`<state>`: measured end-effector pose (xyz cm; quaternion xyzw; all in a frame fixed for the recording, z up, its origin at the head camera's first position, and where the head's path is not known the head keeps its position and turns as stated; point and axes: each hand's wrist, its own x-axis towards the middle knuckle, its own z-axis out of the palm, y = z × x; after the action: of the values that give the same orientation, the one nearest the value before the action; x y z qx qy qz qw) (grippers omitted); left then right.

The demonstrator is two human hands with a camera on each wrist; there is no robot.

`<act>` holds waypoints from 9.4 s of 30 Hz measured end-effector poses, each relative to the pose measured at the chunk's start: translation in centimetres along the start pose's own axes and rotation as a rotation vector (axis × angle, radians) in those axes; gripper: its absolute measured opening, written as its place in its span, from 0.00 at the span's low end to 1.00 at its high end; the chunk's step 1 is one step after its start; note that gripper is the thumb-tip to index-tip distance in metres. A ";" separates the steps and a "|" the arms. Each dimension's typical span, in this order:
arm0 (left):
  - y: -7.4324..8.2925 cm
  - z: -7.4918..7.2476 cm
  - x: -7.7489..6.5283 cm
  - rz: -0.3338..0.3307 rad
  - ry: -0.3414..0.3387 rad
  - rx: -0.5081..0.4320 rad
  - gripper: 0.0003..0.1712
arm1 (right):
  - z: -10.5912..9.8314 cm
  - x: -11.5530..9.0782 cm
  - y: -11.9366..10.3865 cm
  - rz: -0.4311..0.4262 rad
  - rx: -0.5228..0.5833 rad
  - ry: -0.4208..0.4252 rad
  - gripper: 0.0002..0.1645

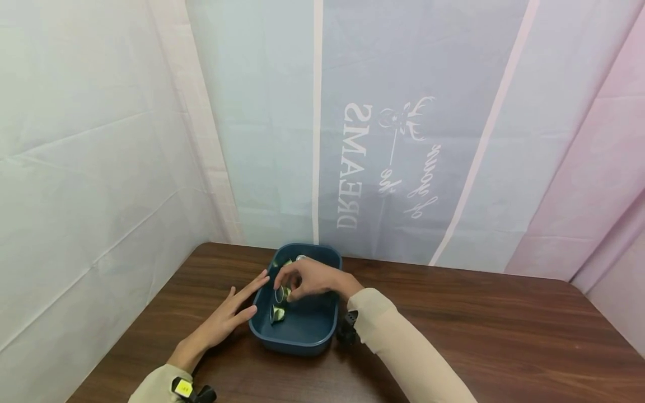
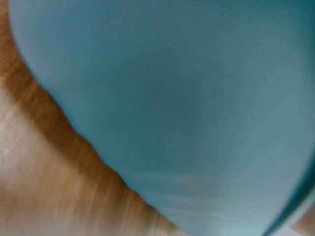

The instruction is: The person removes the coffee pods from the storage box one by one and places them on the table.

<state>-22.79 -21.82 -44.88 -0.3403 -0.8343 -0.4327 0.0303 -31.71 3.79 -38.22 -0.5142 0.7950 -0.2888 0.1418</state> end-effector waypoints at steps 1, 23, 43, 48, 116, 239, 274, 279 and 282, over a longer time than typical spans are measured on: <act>0.0 0.0 0.0 0.001 0.000 0.001 0.33 | -0.2 -0.2 0.0 -0.008 0.016 0.013 0.19; 0.4 -0.1 -0.2 0.029 0.014 0.002 0.34 | -4.2 -7.5 0.5 -0.028 0.163 0.350 0.18; 0.2 0.1 -0.2 0.028 0.010 0.011 0.33 | -4.9 -14.5 0.9 0.055 0.290 0.583 0.19; 0.2 0.1 -0.3 0.023 0.012 0.013 0.33 | -4.5 -15.5 2.0 0.086 0.309 0.605 0.18; 0.0 0.1 -0.3 0.026 0.022 0.030 0.33 | 0.2 -16.5 9.3 0.225 0.110 0.570 0.17; 0.0 0.1 -0.2 0.020 0.007 0.004 0.33 | 2.9 0.2 -1.3 -0.088 -0.011 -0.141 0.17; 0.2 0.3 -0.3 0.019 0.020 0.006 0.32 | -0.5 -2.2 -1.8 -0.143 0.059 0.047 0.16; 0.2 0.3 -0.2 0.030 0.013 -0.002 0.32 | -1.6 -3.8 -1.8 -0.139 0.104 0.113 0.15; 0.1 0.3 -0.3 0.038 0.011 -0.007 0.32 | -2.0 -4.6 -1.8 -0.126 0.110 0.144 0.15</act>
<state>-22.42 -21.66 -45.08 -0.3536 -0.8260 -0.4369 0.0419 -29.43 8.01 -35.83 -0.5325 0.7522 -0.3765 0.0940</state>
